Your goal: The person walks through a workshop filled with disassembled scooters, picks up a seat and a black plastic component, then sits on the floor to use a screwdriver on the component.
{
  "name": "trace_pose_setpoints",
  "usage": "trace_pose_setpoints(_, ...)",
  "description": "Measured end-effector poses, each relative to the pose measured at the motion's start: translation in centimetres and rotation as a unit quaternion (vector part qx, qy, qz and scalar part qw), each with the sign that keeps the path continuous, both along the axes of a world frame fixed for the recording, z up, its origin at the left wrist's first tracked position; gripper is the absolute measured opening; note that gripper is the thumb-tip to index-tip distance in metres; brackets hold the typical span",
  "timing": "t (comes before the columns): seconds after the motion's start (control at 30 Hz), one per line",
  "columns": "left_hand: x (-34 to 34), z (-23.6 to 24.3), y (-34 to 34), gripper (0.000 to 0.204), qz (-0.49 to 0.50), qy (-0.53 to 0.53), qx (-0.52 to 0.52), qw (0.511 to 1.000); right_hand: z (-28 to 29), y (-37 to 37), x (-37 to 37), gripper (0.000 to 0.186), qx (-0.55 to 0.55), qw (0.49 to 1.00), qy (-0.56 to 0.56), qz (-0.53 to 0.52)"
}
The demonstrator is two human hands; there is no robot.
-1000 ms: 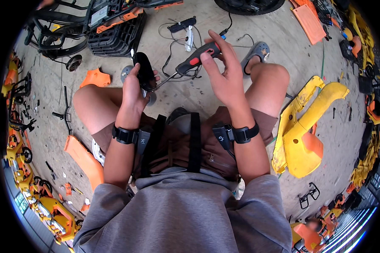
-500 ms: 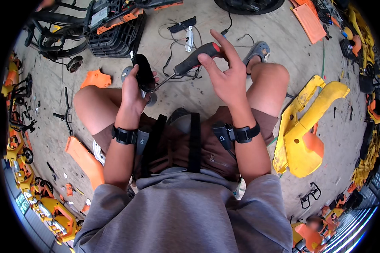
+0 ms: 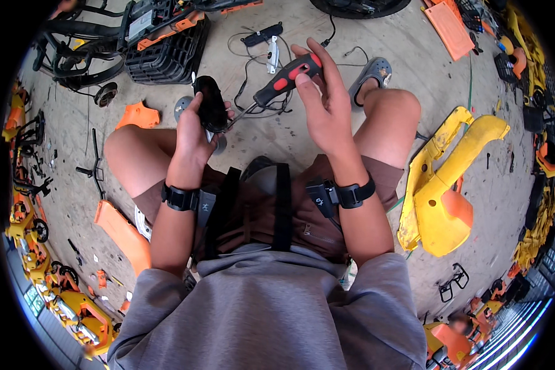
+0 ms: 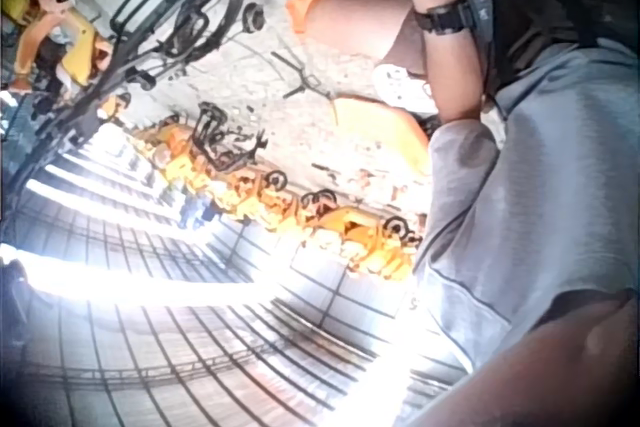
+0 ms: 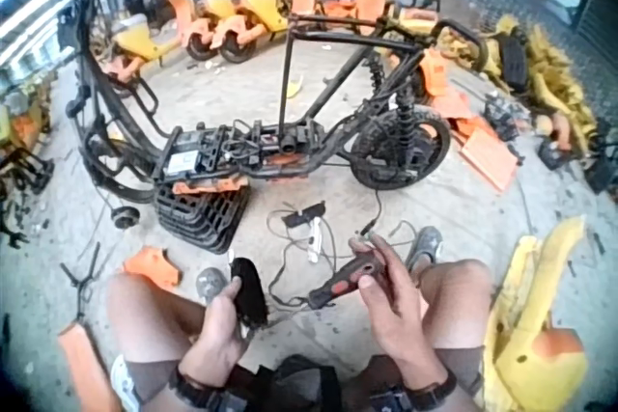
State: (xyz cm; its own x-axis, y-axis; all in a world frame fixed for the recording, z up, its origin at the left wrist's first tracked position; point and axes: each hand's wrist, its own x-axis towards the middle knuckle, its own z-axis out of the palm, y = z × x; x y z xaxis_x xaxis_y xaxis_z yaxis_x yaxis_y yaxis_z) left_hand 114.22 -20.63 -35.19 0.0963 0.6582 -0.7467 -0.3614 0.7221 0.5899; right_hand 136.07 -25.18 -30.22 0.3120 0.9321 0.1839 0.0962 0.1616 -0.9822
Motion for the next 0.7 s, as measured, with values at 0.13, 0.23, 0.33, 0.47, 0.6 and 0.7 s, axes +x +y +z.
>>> trace_pose_setpoints(0.13,-0.3,-0.1,0.0,0.039,-0.013,-0.010,0.000,1.000,-0.3,-0.2,0.4,0.051,-0.004,0.999,-0.031,-0.014)
trace_pose_setpoints(0.23,0.2,0.7,-0.3,0.038,-0.027,0.001,-0.020,0.999,-0.7,-0.1,0.7,0.051,-0.037,0.996,-0.067,-0.036)
trace_pose_setpoints(0.33,0.2,0.2,-0.2,0.037,-0.013,0.012,-0.011,1.000,-0.3,0.2,-0.3,0.049,0.019,0.999,0.008,-0.030)
trace_pose_setpoints(0.47,-0.2,0.6,0.0,0.037,-0.019,0.007,-0.017,1.000,-0.4,-0.1,0.7,0.049,-0.039,0.996,-0.068,-0.048)
trace_pose_setpoints(0.6,-0.2,0.3,0.0,0.037,0.008,0.008,0.007,1.000,-0.4,-0.3,0.4,0.043,-0.096,0.987,-0.059,-0.118)
trace_pose_setpoints(0.7,0.2,0.7,-0.1,0.037,0.039,-0.007,0.058,0.998,-0.9,-0.2,0.5,0.039,-0.108,0.980,-0.034,-0.166)
